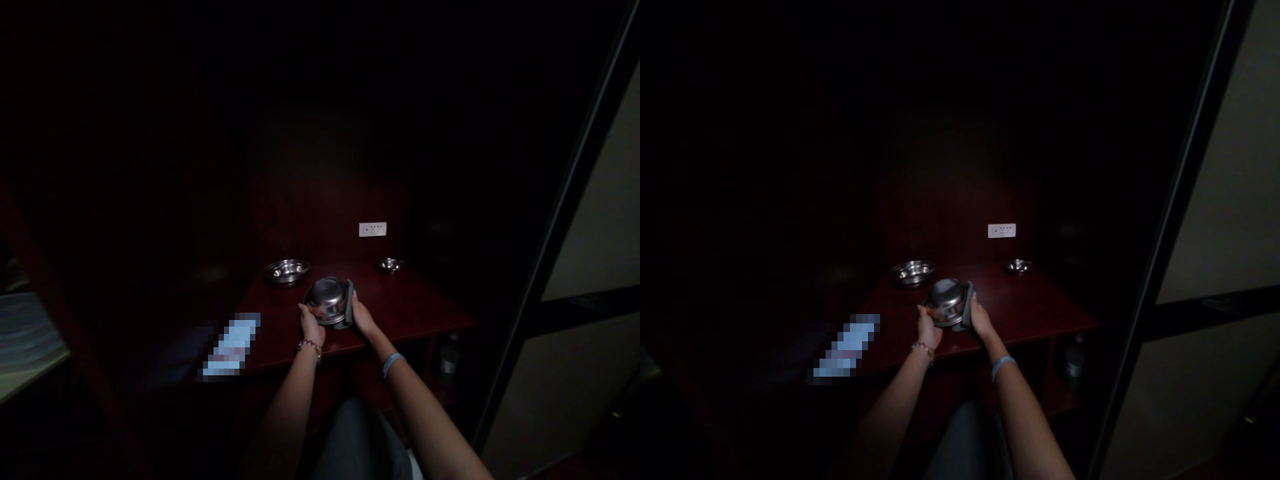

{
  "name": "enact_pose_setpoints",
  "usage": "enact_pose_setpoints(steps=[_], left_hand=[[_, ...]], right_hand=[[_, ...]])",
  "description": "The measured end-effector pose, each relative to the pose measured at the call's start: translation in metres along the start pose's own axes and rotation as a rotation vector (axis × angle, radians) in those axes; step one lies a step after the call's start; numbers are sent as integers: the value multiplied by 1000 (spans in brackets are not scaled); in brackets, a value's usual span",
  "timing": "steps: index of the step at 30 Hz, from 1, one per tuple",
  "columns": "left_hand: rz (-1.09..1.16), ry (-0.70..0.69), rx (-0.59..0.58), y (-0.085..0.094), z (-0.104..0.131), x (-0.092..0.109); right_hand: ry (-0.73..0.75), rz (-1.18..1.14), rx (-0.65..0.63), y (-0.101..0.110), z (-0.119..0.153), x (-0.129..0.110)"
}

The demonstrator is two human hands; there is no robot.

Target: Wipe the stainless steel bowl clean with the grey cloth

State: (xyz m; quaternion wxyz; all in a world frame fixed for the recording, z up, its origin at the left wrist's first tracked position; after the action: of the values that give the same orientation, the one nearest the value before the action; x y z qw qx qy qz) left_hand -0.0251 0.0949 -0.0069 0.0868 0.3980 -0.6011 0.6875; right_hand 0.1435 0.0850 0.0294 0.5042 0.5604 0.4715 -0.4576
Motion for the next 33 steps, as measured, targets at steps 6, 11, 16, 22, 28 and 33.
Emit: enact_pose_setpoints(steps=[6, 11, 16, 22, 28, 33], left_hand=[[31, -55, -79, -15, 6, 5], [-11, -120, -209, -31, 12, 11], [-78, -78, -322, -42, 21, 10], [-328, -97, -446, -51, 35, 10], [-403, -77, -477, -50, 34, 0], [-239, -93, -320, -35, 17, 0]], right_hand=[[-23, -52, -38, -3, -1, 2], [-21, -93, -22, 1, -2, 3], [-41, -183, -15, 5, -4, 5], [-52, -396, 71, 21, -7, 10], [-64, -466, 165, 35, -6, 16], [-91, -441, 155, 33, -4, 17]])
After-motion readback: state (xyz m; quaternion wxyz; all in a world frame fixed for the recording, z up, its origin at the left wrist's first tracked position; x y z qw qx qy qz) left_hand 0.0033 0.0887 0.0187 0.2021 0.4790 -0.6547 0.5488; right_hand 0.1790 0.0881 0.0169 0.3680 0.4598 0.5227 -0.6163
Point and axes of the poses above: each hand's wrist, its own z-axis away from the middle knuckle, its own y-axis out of the back of the hand, x = y × z, the point moved 10 cm from there along -z, towards the middle knuckle, and after that the axes turned 13 degrees about -y, right-handed, at the moved point
